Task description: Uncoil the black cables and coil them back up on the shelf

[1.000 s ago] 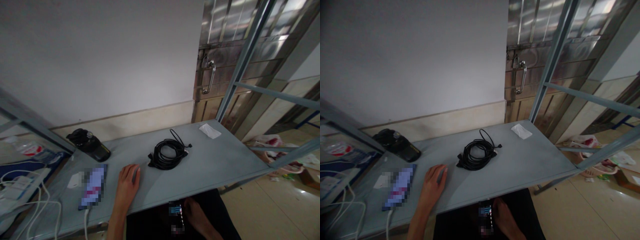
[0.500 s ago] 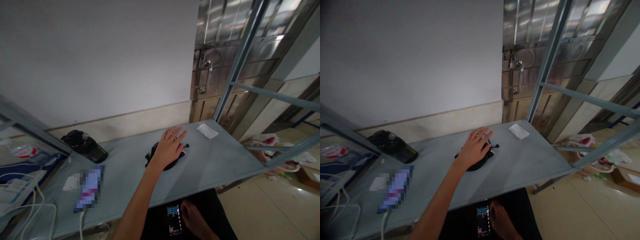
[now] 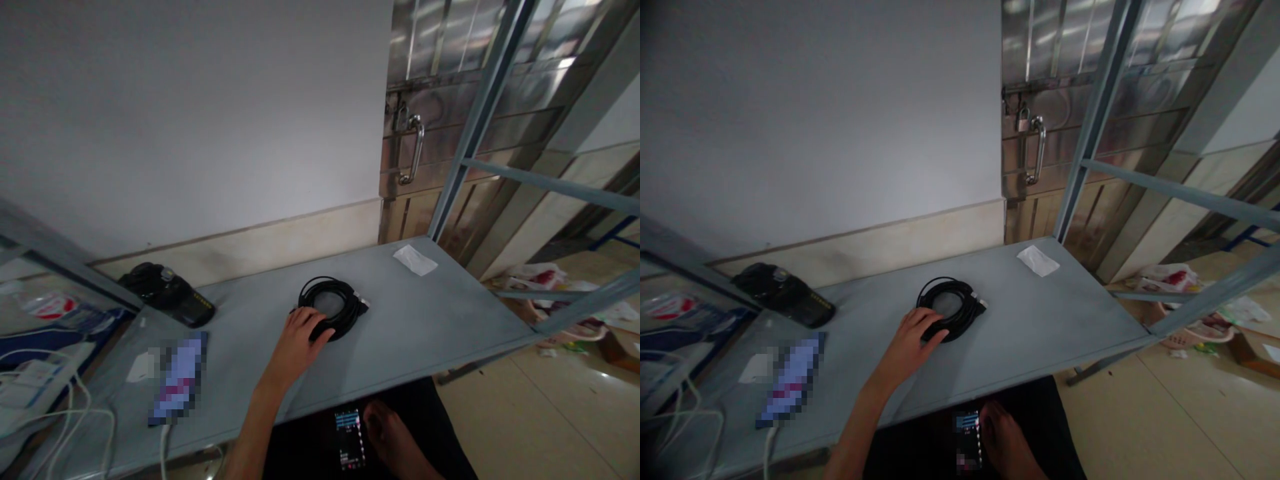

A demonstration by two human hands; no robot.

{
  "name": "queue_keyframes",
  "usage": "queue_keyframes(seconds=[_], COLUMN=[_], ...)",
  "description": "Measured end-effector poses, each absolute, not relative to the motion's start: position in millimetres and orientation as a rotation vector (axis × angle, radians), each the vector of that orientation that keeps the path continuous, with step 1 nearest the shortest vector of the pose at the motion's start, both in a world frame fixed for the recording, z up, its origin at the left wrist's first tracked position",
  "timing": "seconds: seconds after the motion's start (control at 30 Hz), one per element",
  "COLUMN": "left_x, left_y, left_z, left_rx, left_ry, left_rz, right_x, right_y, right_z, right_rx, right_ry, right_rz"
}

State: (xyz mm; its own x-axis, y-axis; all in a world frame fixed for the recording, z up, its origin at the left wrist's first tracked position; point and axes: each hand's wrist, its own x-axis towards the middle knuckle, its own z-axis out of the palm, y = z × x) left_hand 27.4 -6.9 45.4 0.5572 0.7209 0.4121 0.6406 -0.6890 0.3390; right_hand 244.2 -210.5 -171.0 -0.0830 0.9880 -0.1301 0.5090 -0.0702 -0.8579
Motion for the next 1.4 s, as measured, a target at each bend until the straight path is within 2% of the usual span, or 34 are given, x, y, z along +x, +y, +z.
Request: queue_keyframes(seconds=[0.2, 0.4, 0.53, 0.63, 0.77, 0.87, 1.2, 1.4], left_x=[20, 19, 18, 18, 17, 15, 10, 11], left_y=[-16, -16, -17, -17, -18, -17, -12, -11], left_z=[14, 13, 13, 14, 17, 17, 8, 9], left_rx=[2.573, 2.538, 2.498, 2.463, 2.446, 2.409, 2.276, 2.279], left_ry=[1.188, 1.144, 1.129, 1.12, 1.151, 1.217, 1.376, 1.376], left_rz=[0.978, 1.058, 1.111, 1.16, 1.206, 1.272, 1.325, 1.295], right_x=[257, 264, 256, 243, 223, 219, 304, 365], right_y=[-226, -236, -190, -129, -58, -39, -61, -63], right_z=[-131, -46, 13, 34, 30, 19, 1, -9], right_rx=[-1.534, -1.286, -1.267, -1.252, -1.26, -1.251, -1.264, -1.427], right_ry=[-1.771, -1.894, -1.845, -1.932, -2.131, -2.241, -2.271, -2.2], right_rz=[1.009, 0.726, 0.423, 0.186, 0.065, 0.053, -0.025, -0.073])
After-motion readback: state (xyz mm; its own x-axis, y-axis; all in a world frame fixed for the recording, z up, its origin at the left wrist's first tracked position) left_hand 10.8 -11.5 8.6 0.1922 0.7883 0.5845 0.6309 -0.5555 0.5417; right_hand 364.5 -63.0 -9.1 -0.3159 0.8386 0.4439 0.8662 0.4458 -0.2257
